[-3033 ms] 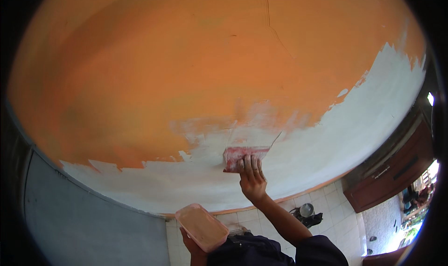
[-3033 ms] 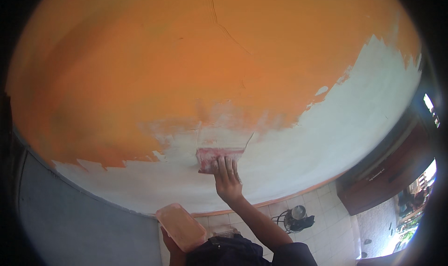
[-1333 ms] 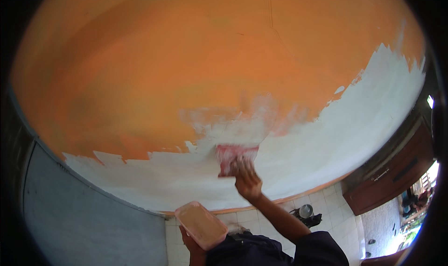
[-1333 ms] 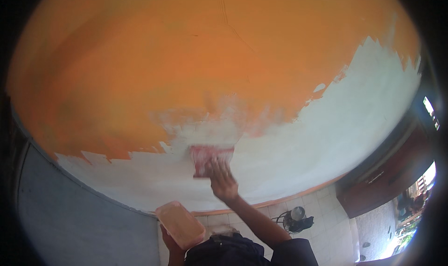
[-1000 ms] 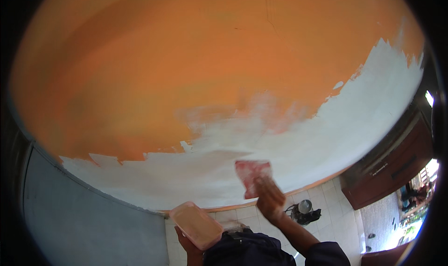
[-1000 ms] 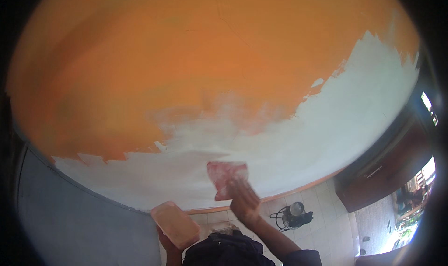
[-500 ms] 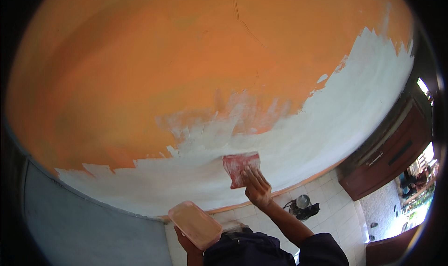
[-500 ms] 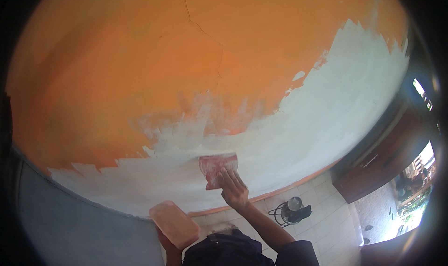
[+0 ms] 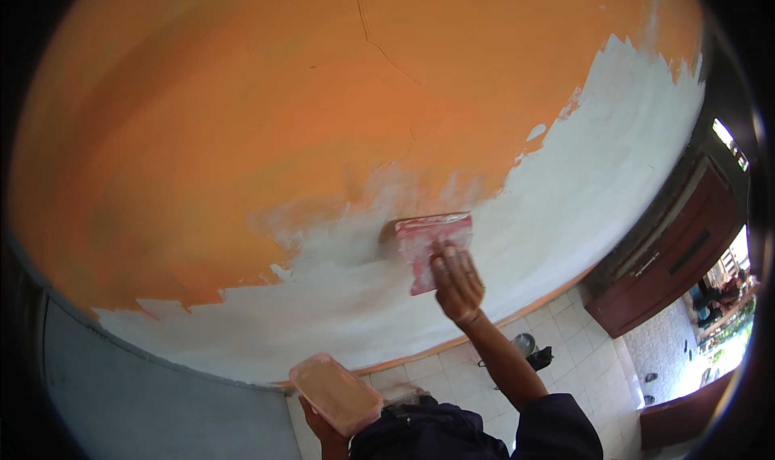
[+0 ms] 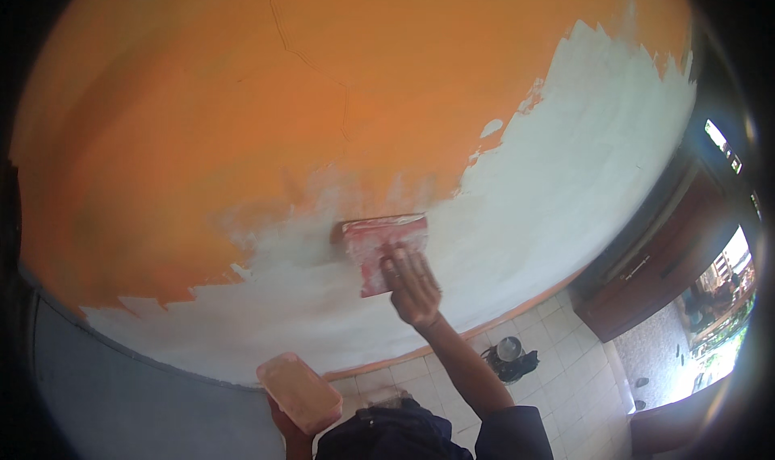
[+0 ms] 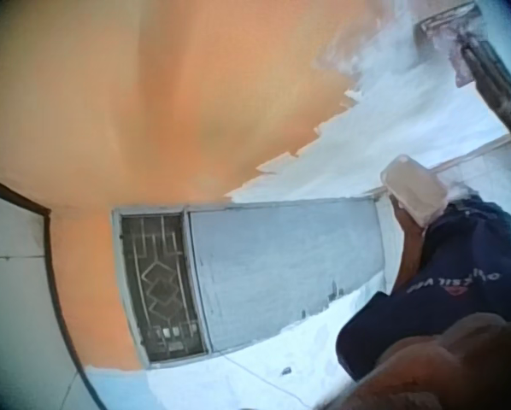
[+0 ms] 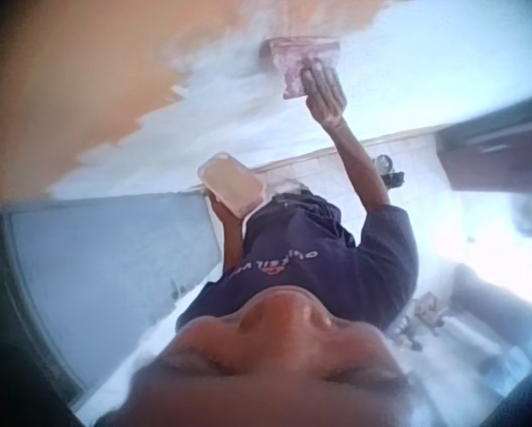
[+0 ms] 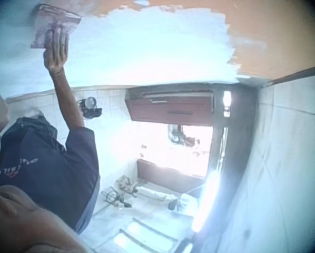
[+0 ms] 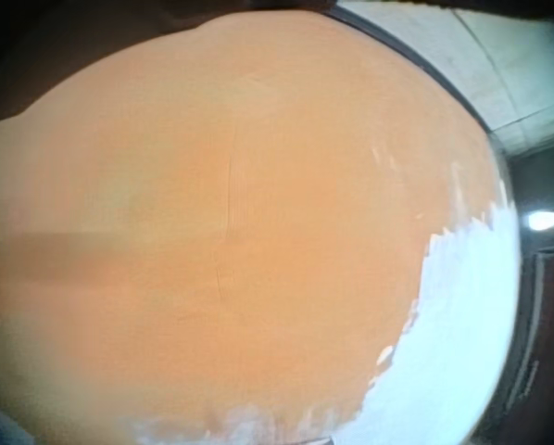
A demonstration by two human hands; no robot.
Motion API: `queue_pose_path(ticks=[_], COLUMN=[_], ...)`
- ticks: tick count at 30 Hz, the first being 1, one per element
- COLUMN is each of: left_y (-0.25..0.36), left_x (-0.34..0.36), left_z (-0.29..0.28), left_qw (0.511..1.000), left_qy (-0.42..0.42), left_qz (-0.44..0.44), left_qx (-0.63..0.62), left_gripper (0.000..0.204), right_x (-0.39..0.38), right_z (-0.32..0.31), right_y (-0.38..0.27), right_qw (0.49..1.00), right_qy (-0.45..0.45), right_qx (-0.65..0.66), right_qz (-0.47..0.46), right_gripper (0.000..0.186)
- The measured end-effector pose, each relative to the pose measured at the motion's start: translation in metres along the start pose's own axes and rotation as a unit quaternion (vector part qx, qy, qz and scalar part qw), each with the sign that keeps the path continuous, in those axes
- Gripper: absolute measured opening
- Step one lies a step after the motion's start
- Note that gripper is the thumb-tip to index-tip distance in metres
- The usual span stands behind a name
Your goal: The person applies a patching compound to an orange wall using a putty knife. They hold a container of the compound in one hand while spreading it over a cracked area of the wall with the tool.
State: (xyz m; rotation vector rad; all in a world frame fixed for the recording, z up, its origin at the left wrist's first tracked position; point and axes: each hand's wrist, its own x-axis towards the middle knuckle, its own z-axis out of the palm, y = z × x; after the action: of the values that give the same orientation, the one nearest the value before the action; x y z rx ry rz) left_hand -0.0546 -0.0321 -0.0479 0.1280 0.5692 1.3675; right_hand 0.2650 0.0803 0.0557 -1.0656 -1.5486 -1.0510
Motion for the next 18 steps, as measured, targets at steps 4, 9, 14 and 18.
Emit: queue_pose_path(ticks=[4,9,14,18], left_y=[0.0,-0.002,0.0,-0.005], left_x=[-0.004,-0.007,0.002,0.008], left_z=[-0.005,0.001,-0.033,-0.037], left_qw=[1.0,1.0,0.999,0.997], left_qy=[0.008,0.001,-0.039,-0.048], left_qz=[0.014,0.021,-0.005,-0.035], left_qx=[0.003,-0.001,0.02,-0.046], left_gripper=[0.062,0.06,0.073,0.072], right_x=[-0.031,-0.1,-0.147,-0.171], right_z=[0.037,0.034,0.009,-0.038], right_y=[-0.007,-0.007,-0.01,-0.014], right_qw=[0.996,0.99,0.977,0.96], right_qy=[-0.087,-0.142,-0.204,-0.236], right_qx=[0.004,0.014,0.058,0.133], right_qz=[0.014,0.018,0.033,0.076], right_gripper=[0.03,0.038,0.033,0.035])
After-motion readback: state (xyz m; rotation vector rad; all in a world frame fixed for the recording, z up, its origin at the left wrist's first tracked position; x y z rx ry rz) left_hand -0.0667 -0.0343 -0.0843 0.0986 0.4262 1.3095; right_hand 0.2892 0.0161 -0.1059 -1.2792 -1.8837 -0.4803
